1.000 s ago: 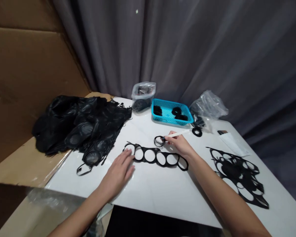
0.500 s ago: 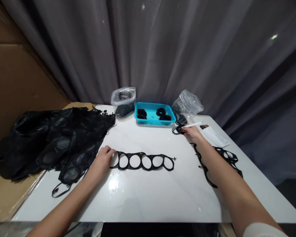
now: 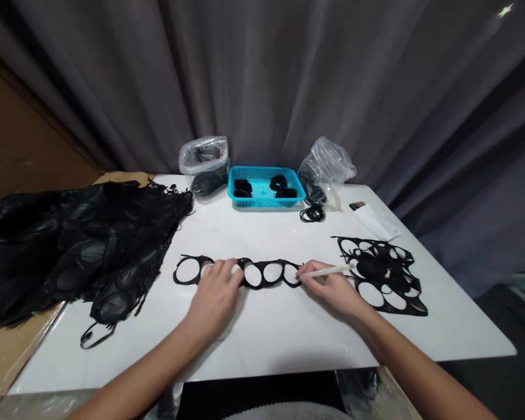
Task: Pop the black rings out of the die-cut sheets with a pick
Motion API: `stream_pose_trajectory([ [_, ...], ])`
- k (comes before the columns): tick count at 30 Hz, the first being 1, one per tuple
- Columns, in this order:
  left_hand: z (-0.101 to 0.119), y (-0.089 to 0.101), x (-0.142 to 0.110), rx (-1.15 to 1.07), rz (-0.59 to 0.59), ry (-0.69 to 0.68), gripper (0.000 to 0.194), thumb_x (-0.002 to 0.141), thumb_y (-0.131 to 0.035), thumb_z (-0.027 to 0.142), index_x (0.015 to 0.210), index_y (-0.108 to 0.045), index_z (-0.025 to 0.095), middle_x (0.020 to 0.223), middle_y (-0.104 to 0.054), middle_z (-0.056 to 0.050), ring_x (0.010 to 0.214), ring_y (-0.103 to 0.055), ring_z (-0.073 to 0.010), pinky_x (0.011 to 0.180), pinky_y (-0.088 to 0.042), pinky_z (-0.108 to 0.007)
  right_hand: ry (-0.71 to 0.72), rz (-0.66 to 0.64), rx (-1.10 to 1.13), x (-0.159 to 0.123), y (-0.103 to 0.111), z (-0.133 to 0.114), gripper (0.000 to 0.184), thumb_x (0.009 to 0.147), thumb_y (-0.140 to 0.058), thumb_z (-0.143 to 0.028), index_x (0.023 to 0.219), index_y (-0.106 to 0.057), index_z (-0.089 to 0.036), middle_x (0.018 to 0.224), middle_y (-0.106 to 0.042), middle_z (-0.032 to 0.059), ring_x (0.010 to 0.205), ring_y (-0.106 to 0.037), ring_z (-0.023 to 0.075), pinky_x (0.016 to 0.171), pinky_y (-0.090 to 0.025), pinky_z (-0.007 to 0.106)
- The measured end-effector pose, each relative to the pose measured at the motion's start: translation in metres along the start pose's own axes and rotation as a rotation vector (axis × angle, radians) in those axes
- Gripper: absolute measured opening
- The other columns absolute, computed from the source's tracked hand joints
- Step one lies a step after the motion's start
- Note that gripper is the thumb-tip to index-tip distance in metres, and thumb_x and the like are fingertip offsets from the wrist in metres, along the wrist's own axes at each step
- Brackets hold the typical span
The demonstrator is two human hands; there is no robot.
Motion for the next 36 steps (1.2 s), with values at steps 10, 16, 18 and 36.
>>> stream_pose_trajectory([
  [10,0.088,-0.047,0.021,-0.124,-0.130,-0.260,0.039,0.097,-0.053,0.027,0.133,-0.051,0.012,0.133,-0.057,-0.011,0.118,-0.047,-0.0308,0.094,-0.037,-0.044,0.160,0.035,-0.132,-0.006,-0.013,0.003,0.018,0.094,-0.055,-0.028,0.078,-0.058,-0.022,0.097,-0.067,0.0035,0.094,-0.063,0.0192,0.087,-0.046,0.033],
  [16,0.086,-0.047,0.021,-0.102,-0.160,-0.217,0.039,0.098,-0.053,0.032,0.133,-0.052,0.015,0.132,-0.058,-0.010,0.118,-0.047,-0.0288,0.094,-0.034,-0.044,0.169,0.049,-0.143,-0.005,-0.014,0.005,0.017,0.095,-0.055,-0.027,0.079,-0.058,-0.023,0.097,-0.067,0.0025,0.093,-0.063,0.0188,0.085,-0.048,0.033],
  [18,0.086,-0.047,0.021,-0.105,-0.165,-0.211,0.040,0.098,-0.054,0.033,0.134,-0.052,0.016,0.132,-0.058,-0.009,0.119,-0.047,-0.0285,0.095,-0.034,-0.044,0.182,0.046,-0.159,-0.004,-0.013,0.005,0.017,0.095,-0.055,-0.026,0.079,-0.058,-0.023,0.096,-0.067,0.0023,0.092,-0.063,0.0187,0.084,-0.048,0.033],
  [36,0.089,-0.039,0.020,-0.413,-0.168,-0.233,0.037,0.095,-0.053,0.022,0.133,-0.054,0.022,0.129,-0.064,-0.008,0.142,-0.035,-0.0314,0.113,-0.021,-0.055,0.057,0.532,-0.687,0.062,0.096,0.008,0.014,0.090,-0.049,-0.026,0.083,-0.060,-0.021,0.084,-0.069,0.0099,0.077,-0.057,0.0270,0.074,-0.037,0.037],
])
Point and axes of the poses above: each hand's wrist, its own x-axis towards the middle knuckle, its own y-axis out of the back of the hand, z = x × y, the point moved 5 cm from there along x, towards the middle knuckle
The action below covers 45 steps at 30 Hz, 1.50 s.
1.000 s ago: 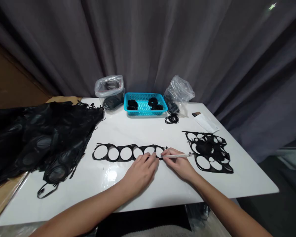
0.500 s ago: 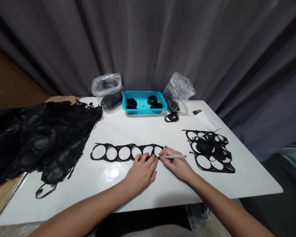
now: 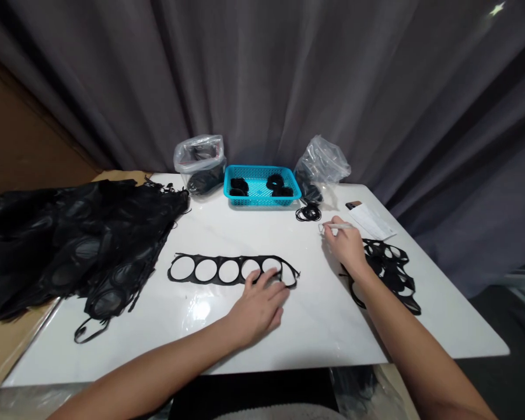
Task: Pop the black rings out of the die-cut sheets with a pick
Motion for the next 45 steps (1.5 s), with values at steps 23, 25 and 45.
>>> stream_pose_trajectory([
  [23,-0.019,0.004,-0.029,0.117,0.100,0.138,0.048,0.094,-0.056,0.024,0.139,-0.045,0.014,0.132,-0.059,-0.014,0.128,-0.050,-0.0305,0.106,-0.041,-0.046,0.046,-0.607,0.624,-0.086,-0.054,-0.093,0.010,0.090,-0.054,-0.026,0.083,-0.061,-0.022,0.092,-0.072,0.0007,0.084,-0.063,0.0185,0.079,-0.046,0.030],
  [25,-0.019,0.005,-0.026,0.121,0.075,0.149,0.048,0.093,-0.058,0.025,0.138,-0.045,0.015,0.129,-0.060,-0.013,0.123,-0.051,-0.0302,0.103,-0.042,-0.046,0.055,-0.601,0.602,-0.085,-0.052,-0.092,0.011,0.090,-0.054,-0.026,0.081,-0.060,-0.022,0.091,-0.072,0.0008,0.082,-0.063,0.0187,0.077,-0.046,0.031],
  [45,-0.020,0.000,-0.025,0.148,0.059,0.151,0.049,0.091,-0.060,0.023,0.137,-0.048,0.014,0.134,-0.058,-0.011,0.119,-0.049,-0.0322,0.100,-0.041,-0.047,0.296,-0.521,0.375,-0.092,-0.049,-0.107,0.013,0.092,-0.051,-0.019,0.083,-0.059,-0.023,0.089,-0.068,0.0028,0.087,-0.061,0.0212,0.082,-0.039,0.036],
])
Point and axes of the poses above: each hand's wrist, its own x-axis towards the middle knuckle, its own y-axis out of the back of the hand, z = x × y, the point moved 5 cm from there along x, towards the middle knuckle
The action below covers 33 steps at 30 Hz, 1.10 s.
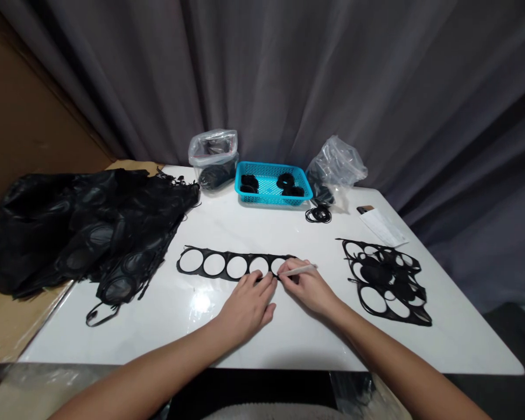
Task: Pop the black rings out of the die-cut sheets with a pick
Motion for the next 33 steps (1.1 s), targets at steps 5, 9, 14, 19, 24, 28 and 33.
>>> stream_pose_trajectory([
  [5,0.000,-0.004,-0.001,-0.025,0.011,-0.003,0.048,0.091,-0.057,0.020,0.137,-0.048,0.010,0.134,-0.058,-0.012,0.129,-0.044,-0.0356,0.110,-0.036,-0.051,0.272,-0.029,-0.283,-0.010,-0.012,-0.015,0.018,0.089,-0.051,-0.010,0.102,-0.060,-0.020,0.104,-0.069,0.0110,0.099,-0.059,0.0270,0.087,-0.034,0.041],
  [9,0.001,-0.003,0.000,-0.040,0.006,-0.008,0.043,0.092,-0.056,0.019,0.133,-0.050,0.010,0.133,-0.058,-0.013,0.131,-0.044,-0.0360,0.113,-0.033,-0.053,0.170,0.120,-0.398,0.018,0.016,0.009,0.015,0.088,-0.049,-0.011,0.092,-0.060,-0.020,0.089,-0.068,0.0096,0.089,-0.058,0.0264,0.088,-0.032,0.042],
  [14,0.000,0.001,0.000,-0.075,0.004,-0.011,0.046,0.091,-0.058,0.020,0.135,-0.049,0.011,0.135,-0.058,-0.014,0.133,-0.045,-0.0352,0.112,-0.036,-0.055,-0.160,0.503,-0.354,0.060,0.086,0.061,0.016,0.090,-0.044,-0.022,0.081,-0.057,-0.021,0.078,-0.066,0.0076,0.076,-0.057,0.0243,0.080,-0.035,0.037],
  [19,-0.001,0.012,-0.012,-0.123,0.046,-0.046,0.048,0.091,-0.058,0.019,0.137,-0.048,0.015,0.139,-0.056,-0.012,0.139,-0.040,-0.0315,0.114,-0.038,-0.049,-0.227,0.365,-0.049,0.071,0.073,0.056,0.018,0.085,-0.053,-0.033,0.071,-0.054,-0.022,0.074,-0.066,0.0045,0.073,-0.058,0.0221,0.069,-0.039,0.030],
  [24,-0.016,0.021,-0.034,-0.026,0.100,0.073,0.044,0.093,-0.055,0.020,0.136,-0.049,0.012,0.136,-0.056,-0.017,0.134,-0.047,-0.0309,0.110,-0.043,-0.046,-0.113,0.026,0.248,0.050,0.007,0.008,0.017,0.088,-0.054,-0.034,0.080,-0.062,-0.021,0.082,-0.070,0.0020,0.078,-0.061,0.0195,0.071,-0.043,0.028],
  [28,-0.023,0.016,-0.041,0.037,0.063,0.090,0.042,0.095,-0.056,0.024,0.135,-0.051,0.011,0.135,-0.059,-0.016,0.132,-0.049,-0.0319,0.109,-0.043,-0.045,-0.065,-0.081,0.240,0.029,-0.023,-0.016,0.012,0.089,-0.055,-0.027,0.083,-0.063,-0.022,0.090,-0.072,0.0014,0.084,-0.063,0.0192,0.078,-0.044,0.030],
  [33,-0.022,0.012,-0.042,0.088,0.051,0.087,0.046,0.094,-0.058,0.025,0.136,-0.052,0.007,0.137,-0.059,-0.016,0.131,-0.050,-0.0331,0.110,-0.041,-0.045,-0.049,-0.070,0.250,0.023,-0.031,-0.020,0.010,0.088,-0.055,-0.023,0.081,-0.062,-0.022,0.093,-0.071,0.0014,0.089,-0.064,0.0197,0.084,-0.045,0.031],
])
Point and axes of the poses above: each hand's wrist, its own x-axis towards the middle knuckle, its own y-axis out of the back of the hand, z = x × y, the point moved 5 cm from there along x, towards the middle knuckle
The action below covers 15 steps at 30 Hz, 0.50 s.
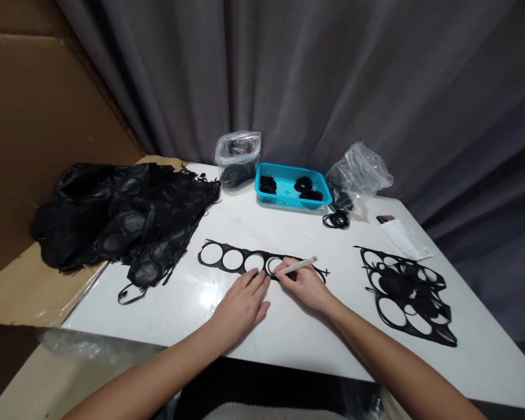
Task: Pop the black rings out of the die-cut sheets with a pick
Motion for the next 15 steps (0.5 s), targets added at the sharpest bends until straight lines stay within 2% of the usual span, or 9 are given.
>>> stream_pose_trajectory([
  [11,-0.0003,-0.0025,-0.0011,0.003,0.022,0.007,0.046,0.094,-0.058,0.026,0.136,-0.052,0.007,0.138,-0.059,-0.014,0.131,-0.049,-0.0332,0.108,-0.041,-0.045,0.009,0.043,-0.030,-0.0002,-0.0060,0.0008,0.013,0.090,-0.054,-0.021,0.080,-0.061,-0.022,0.090,-0.069,0.0010,0.088,-0.062,0.0196,0.084,-0.044,0.033],
  [15,0.0002,-0.0017,-0.0006,0.001,0.017,0.009,0.045,0.095,-0.056,0.026,0.136,-0.052,0.009,0.138,-0.058,-0.014,0.131,-0.048,-0.0327,0.108,-0.040,-0.045,0.062,0.052,-0.121,-0.0016,-0.0063,-0.0029,0.013,0.091,-0.054,-0.019,0.080,-0.060,-0.022,0.086,-0.067,0.0016,0.086,-0.060,0.0206,0.082,-0.043,0.034],
])
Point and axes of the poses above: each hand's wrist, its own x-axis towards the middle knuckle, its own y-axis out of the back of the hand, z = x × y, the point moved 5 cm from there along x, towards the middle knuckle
